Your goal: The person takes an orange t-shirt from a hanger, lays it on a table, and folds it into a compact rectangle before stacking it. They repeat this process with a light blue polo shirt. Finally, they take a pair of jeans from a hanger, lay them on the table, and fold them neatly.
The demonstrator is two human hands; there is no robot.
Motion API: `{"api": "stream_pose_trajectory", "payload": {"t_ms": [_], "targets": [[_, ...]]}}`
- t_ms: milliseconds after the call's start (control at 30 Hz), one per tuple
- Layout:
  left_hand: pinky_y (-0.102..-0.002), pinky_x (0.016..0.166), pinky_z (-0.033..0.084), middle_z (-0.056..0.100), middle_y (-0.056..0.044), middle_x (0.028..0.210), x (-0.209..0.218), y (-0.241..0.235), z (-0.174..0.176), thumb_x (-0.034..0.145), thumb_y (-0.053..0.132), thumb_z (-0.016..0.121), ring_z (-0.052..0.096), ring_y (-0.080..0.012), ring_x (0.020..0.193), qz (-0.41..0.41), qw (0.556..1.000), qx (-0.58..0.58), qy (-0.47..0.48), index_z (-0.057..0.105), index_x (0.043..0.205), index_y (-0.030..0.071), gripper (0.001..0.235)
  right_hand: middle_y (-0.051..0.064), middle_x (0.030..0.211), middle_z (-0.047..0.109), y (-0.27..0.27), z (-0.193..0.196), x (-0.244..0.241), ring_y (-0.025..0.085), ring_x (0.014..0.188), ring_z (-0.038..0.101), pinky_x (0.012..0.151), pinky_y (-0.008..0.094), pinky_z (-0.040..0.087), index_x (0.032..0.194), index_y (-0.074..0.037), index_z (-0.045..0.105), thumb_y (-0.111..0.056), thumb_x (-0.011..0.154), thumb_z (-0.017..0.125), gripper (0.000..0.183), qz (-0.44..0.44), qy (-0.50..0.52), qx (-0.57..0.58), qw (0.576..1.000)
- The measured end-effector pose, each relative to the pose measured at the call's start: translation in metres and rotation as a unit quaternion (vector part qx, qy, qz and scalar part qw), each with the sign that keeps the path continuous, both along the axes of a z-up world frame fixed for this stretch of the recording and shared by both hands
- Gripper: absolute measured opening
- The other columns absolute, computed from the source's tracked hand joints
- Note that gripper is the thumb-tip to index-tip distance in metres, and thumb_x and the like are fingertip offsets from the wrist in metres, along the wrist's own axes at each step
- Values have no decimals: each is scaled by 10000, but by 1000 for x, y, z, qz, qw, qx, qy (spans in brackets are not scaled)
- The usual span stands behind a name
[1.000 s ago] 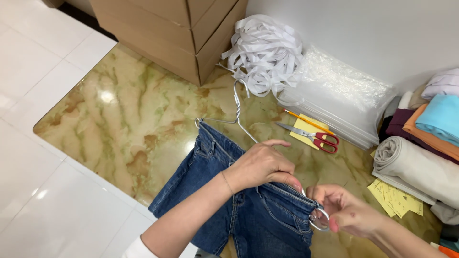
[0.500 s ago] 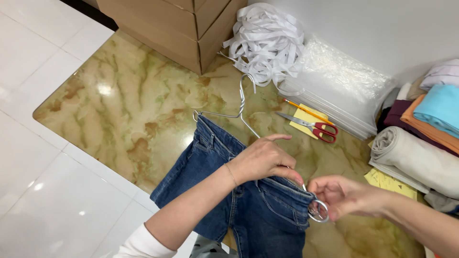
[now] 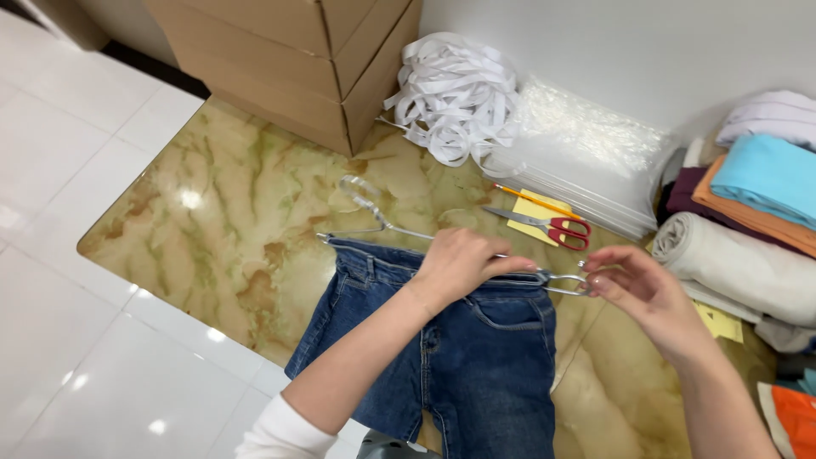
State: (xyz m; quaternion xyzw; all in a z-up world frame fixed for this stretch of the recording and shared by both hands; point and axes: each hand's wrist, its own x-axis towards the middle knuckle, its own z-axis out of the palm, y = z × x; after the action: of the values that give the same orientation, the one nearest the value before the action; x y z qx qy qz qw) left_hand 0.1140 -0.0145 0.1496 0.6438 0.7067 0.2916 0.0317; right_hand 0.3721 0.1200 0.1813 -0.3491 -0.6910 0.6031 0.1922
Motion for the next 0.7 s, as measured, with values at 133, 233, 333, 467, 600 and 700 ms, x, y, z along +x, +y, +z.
{"api": "stream_pose_trajectory", "payload": {"t_ms": [133,233,333,467,600,700], "targets": [[-443,557,453,724,-14,687,-2,-28,0,943,645,552,715,-289,691,-46,998,27,-37,608,703,199,510,91,1241,796,-24,-5,10,201,1107,756,994,352,600,1341,-63,701,-110,898,697,445,94,-29,57,994],[-379,507,388,625,0,565,-5,-45,11,911,628,621,609,-207,533,-80,993,46,-77,659,692,181,500,94,1384,643,-39,1,3,203,988,729,922,371,620,1361,-56,716,-210,906,696,481,168,-3,6,986],[-306,539,420,746,114,908,-8,-50,27,875,572,695,622,-92,592,-137,976,75,-150,702,618,124,516,111,1314,637,-46,9,-13,226,1081,625,889,378,520,1349,-58,717,-206,920,775,458,317,65,-28,946],[-369,699,536,687,44,872,-11,-55,35,830,464,835,679,-242,742,-163,954,131,-215,598,575,159,463,118,1229,583,-48,8,-33,140,753,524,629,310,476,1192,56,752,-112,654,1026,627,318,96,-32,943],[-354,808,468,661,62,871,-4,-59,30,844,573,718,665,-156,710,-155,967,137,-147,673,642,156,466,86,1570,366,-34,-3,-29,250,1453,457,1205,421,350,1477,-1,524,-218,827,954,809,422,80,-151,890],[-372,886,432,647,92,873,7,-66,19,793,606,720,657,-161,807,-74,979,150,-117,734,706,190,425,82,1215,607,-49,5,-31,182,1134,625,911,350,583,1146,-9,695,-73,922,765,243,322,-14,-35,946]]}}
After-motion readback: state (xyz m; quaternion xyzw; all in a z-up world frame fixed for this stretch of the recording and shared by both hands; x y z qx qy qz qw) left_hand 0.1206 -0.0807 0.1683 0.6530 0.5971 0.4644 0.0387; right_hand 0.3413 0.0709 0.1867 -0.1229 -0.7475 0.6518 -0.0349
